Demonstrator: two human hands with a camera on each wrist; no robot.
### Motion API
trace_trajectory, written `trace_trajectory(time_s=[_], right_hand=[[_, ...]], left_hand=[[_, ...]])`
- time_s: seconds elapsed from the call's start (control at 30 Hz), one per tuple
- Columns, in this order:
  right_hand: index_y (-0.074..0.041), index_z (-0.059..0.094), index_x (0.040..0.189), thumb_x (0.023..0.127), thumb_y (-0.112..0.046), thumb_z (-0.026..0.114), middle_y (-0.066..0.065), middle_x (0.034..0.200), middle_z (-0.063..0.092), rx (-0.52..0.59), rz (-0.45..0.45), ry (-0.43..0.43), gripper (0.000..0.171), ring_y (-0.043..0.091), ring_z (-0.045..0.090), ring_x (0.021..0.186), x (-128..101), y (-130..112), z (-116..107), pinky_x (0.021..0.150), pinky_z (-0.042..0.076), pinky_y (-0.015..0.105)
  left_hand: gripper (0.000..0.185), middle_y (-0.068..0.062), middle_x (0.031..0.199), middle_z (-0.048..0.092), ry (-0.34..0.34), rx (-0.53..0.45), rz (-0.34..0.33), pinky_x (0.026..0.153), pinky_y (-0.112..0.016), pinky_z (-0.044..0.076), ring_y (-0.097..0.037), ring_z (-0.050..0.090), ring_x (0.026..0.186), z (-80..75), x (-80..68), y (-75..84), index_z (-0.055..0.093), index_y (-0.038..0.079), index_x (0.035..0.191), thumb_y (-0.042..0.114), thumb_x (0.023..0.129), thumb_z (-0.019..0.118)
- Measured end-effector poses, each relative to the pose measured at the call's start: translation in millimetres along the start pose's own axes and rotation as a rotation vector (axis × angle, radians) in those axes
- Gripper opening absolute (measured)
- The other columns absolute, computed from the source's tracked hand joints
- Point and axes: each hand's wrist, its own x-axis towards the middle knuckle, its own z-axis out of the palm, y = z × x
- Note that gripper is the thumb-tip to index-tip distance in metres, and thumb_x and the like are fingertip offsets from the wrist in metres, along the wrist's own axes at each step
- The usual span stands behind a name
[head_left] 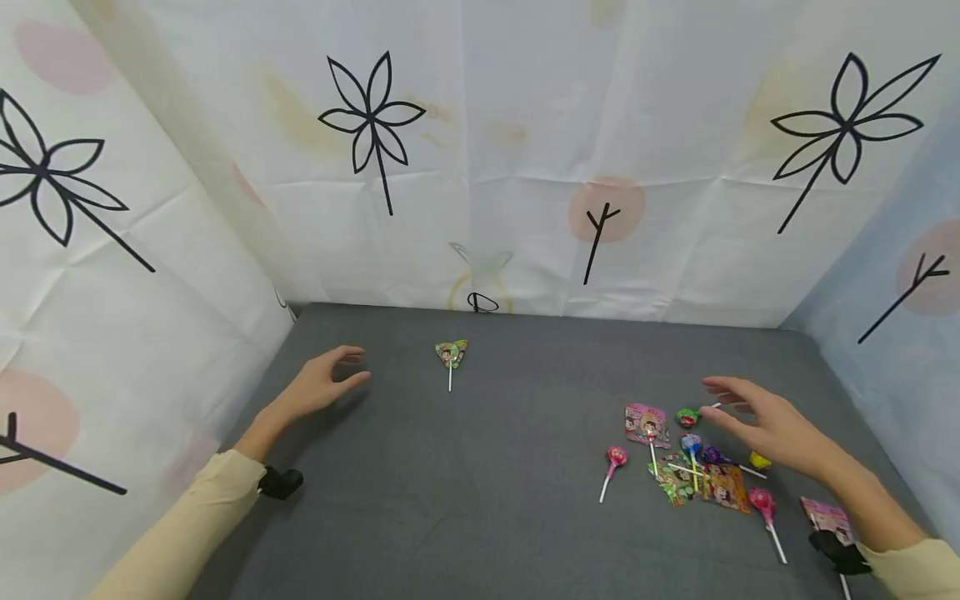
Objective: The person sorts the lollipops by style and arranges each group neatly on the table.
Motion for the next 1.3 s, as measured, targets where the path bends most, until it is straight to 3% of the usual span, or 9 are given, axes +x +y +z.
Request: trace_trajectory(time_s=[0.17,0.3,0.47,0.57,0.73,0.83,1.0,1.17,1.3], right_hand=[[0.000,0.060,0.133,0.098,-0.009,0.070,0.019,0.121,0.066,0.085,-0.064,0.063,0.038,0.009,0.064,0.098,4.2,-3.0,7.7,0.081,0.055,0.031],[0.000,0.061,0.131,0.097,-0.004,0.070,0.018,0.119,0.065,0.208,-0.081,0.063,0.036,0.004,0.063,0.097,5.2,-3.8,16.1,0.079,0.053,0.022],[0.003,0.059,0.132,0.097,-0.006,0.070,0.021,0.121,0.063,0.290,-0.037,0.020,0.038,0.008,0.064,0.098,5.4,-5.1,26.5,0.077,0.055,0.026],[0.004,0.061,0.129,0.096,-0.010,0.073,0.021,0.121,0.063,0.276,-0.016,0.022,0.039,0.010,0.064,0.096,7.8,-5.5,31.6,0.075,0.055,0.028],[0.003,0.063,0.127,0.091,-0.009,0.079,0.020,0.119,0.062,0.233,-0.035,0.059,0.041,0.025,0.064,0.095,14.5,-8.3,39.6,0.075,0.055,0.031],[0.002,0.064,0.126,0.089,-0.012,0.081,0.018,0.119,0.062,0.196,-0.041,0.065,0.043,0.032,0.061,0.097,19.6,-10.3,44.7,0.076,0.054,0.035],[0.000,0.066,0.125,0.085,-0.018,0.085,0.016,0.117,0.063,0.142,-0.039,0.064,0.047,0.034,0.057,0.099,27.4,-13.4,50.5,0.077,0.050,0.044],[0.002,0.065,0.125,0.082,-0.015,0.087,0.017,0.117,0.063,0.157,-0.063,0.049,0.051,0.037,0.056,0.102,30.6,-10.3,51.7,0.081,0.047,0.054],[0.002,0.063,0.128,0.085,-0.017,0.085,0.019,0.121,0.062,0.193,-0.032,0.013,0.052,0.040,0.056,0.108,31.6,-6.8,50.8,0.084,0.047,0.058]], left_hand=[[0.054,-0.018,0.133,0.060,0.008,-0.169,-0.011,0.089,-0.055,0.051,-0.038,0.062,0.115,10.4,15.5,5.5,0.055,0.001,0.140,0.028,0.097,0.074],[0.056,-0.020,0.132,0.062,0.015,-0.234,0.006,0.091,-0.054,0.051,-0.038,0.061,0.115,21.7,32.9,12.2,0.056,0.000,0.139,0.025,0.093,0.078],[0.060,-0.022,0.133,0.059,0.011,-0.257,0.031,0.091,-0.054,0.050,-0.039,0.060,0.117,35.6,55.6,20.2,0.056,-0.001,0.139,0.024,0.091,0.081],[0.061,-0.021,0.134,0.059,0.017,-0.245,0.027,0.092,-0.054,0.050,-0.039,0.060,0.117,40.6,67.0,25.3,0.057,0.001,0.139,0.025,0.090,0.082],[0.060,-0.020,0.134,0.059,0.021,-0.215,0.021,0.095,-0.055,0.047,-0.042,0.058,0.118,45.4,82.1,35.9,0.058,0.002,0.139,0.024,0.088,0.083],[0.062,-0.021,0.134,0.059,0.013,-0.196,0.015,0.097,-0.056,0.046,-0.043,0.057,0.120,49.0,90.0,41.4,0.057,0.000,0.139,0.023,0.088,0.083],[0.064,-0.023,0.134,0.058,-0.008,-0.154,0.001,0.098,-0.056,0.045,-0.043,0.056,0.120,56.4,100.1,47.8,0.057,-0.001,0.139,0.023,0.087,0.085],[0.064,-0.023,0.134,0.058,-0.031,-0.125,-0.013,0.098,-0.056,0.045,-0.042,0.056,0.121,63.7,108.3,52.3,0.058,0.000,0.138,0.025,0.086,0.086],[0.064,-0.022,0.133,0.058,-0.030,-0.108,-0.007,0.099,-0.055,0.044,-0.041,0.056,0.120,68.7,114.6,52.9,0.058,-0.001,0.137,0.026,0.086,0.085]])
